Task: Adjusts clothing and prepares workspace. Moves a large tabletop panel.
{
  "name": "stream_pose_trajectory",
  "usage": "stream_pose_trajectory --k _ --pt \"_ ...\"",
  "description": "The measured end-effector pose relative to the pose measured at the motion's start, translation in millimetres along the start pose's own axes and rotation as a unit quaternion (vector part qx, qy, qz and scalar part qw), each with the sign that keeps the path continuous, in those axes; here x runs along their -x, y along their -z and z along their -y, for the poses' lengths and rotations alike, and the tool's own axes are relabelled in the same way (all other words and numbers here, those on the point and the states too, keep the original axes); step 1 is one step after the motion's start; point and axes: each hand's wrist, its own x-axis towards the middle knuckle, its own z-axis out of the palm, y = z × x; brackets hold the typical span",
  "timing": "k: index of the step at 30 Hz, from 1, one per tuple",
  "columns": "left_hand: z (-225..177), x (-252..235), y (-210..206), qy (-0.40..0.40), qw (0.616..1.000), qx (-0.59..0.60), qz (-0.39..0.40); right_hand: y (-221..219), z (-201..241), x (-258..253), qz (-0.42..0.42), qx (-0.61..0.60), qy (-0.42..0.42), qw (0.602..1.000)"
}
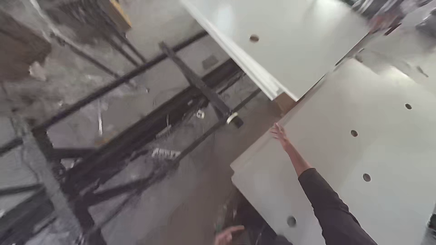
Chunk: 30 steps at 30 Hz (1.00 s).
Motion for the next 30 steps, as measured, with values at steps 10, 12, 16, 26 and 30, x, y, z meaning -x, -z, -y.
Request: stream_pose_trajectory --k 10,12,16,26,30 --pt "-7.9 -14.2 -25.5 0.003 0.995 -0.033 0.095 28.9 -117.3 281.2 0.368 0.03 0.086 0.925" --pt "-8.1 -11.2 -41.2 0.012 0.993 -0.051 0.107 41.1 -118.3 323.5 0.39 -0.004 0.106 0.915" --pt "-17.3 4.5 -86.3 0.039 0.987 -0.126 0.088 63.0 -120.1 387.2 0.419 -0.047 0.169 0.891" --pt "-14.2 52.4 -176.8 0.02 0.963 -0.247 0.106 113.3 -154.1 481.0 0.246 -0.046 0.338 0.907" --pt "6.4 68.9 -179.0 -0.056 0.956 -0.258 0.127 125.4 -155.6 505.3 0.232 -0.074 0.378 0.893"
